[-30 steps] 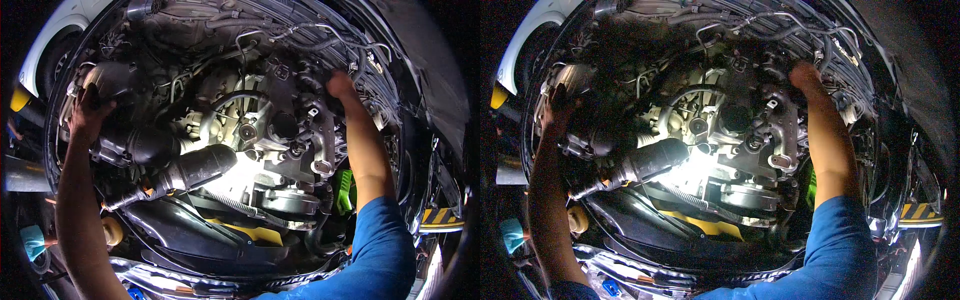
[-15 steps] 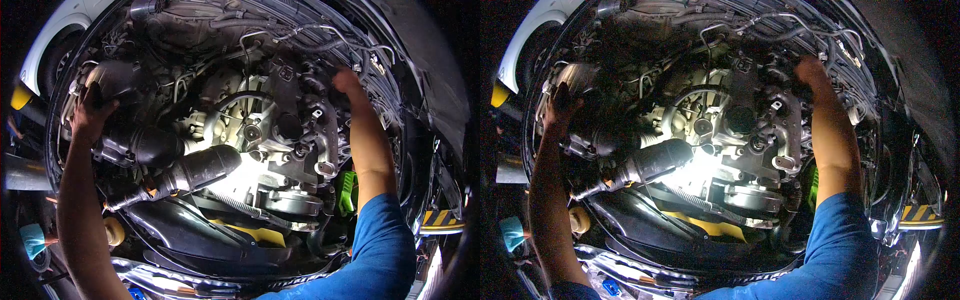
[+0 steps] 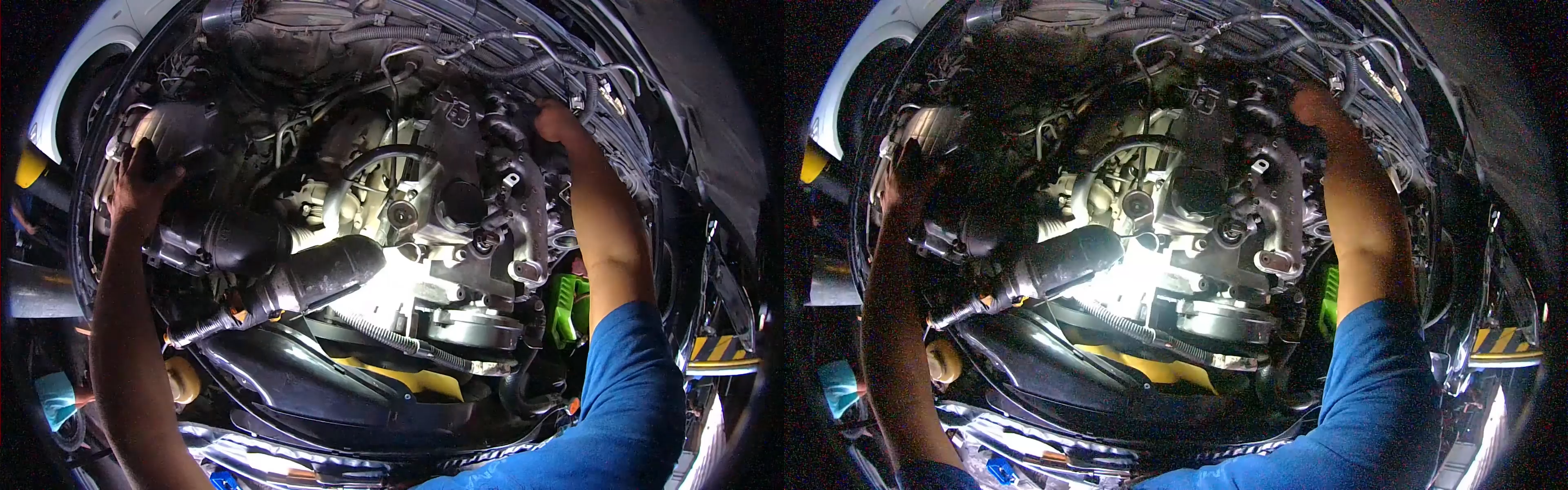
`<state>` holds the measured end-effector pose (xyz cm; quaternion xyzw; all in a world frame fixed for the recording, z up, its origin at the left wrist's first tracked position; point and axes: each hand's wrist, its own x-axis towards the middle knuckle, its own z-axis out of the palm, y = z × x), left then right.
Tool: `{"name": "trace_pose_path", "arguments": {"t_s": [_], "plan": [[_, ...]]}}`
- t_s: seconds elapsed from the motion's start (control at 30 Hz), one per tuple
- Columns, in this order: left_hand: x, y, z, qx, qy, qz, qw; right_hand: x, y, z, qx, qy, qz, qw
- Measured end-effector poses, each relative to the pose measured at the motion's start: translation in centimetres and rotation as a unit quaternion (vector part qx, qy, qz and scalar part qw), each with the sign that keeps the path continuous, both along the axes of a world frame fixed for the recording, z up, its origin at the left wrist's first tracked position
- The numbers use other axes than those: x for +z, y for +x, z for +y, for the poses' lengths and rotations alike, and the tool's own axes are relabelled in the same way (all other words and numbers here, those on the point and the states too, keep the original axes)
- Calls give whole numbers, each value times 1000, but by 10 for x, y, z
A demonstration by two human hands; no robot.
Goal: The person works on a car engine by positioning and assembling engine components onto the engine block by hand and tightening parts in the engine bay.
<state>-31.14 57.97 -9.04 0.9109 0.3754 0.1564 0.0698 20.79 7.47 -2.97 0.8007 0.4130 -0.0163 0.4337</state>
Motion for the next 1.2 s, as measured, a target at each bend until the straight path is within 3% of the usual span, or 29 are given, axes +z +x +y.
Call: {"name": "trace_pose_path", "arguments": {"t_s": [0.1,0.17,0.27,0.37,0.47,0.53,0.63,0.73,0.77,0.87,0.9,1.0,1.03,1.1,1.2], "plan": [[-20,-3,21,-13,28,-14,999,6,-19,18,-106,108,8,988],[-17,-2,19,-11,28,-4,1000,-13,25,-2,-128,156,18,979],[-11,-5,14,-2,28,10,1000,33,-41,17,-211,183,92,956],[2,-3,-3,15,10,33,999,21,-38,16,-146,218,91,961],[-1,-5,-1,21,29,28,999,25,-68,68,-198,250,79,945],[-2,-1,0,11,29,20,999,-6,-45,93,-194,273,71,940],[-4,0,7,1,20,19,1000,9,-90,114,-202,258,40,944],[-14,-3,14,16,34,23,999,-2,-80,92,-264,393,-58,879],[-2,-2,3,24,19,31,999,-15,-55,74,-177,350,-52,918],[-4,-4,2,10,10,13,1000,15,-95,72,-269,331,-43,903],[-6,-4,5,2,14,-2,1000,8,-86,57,-175,353,-27,919],[-7,-3,7,29,40,40,998,7,-85,28,-164,419,-7,893],[-6,-3,5,25,31,37,999,-15,-29,0,-74,291,-11,954],[-4,-3,2,16,15,30,999,-2,-11,-9,-28,87,-7,996],[-7,0,6,26,39,53,998,4,-2,-10,-3,0,-4,1000]]}}
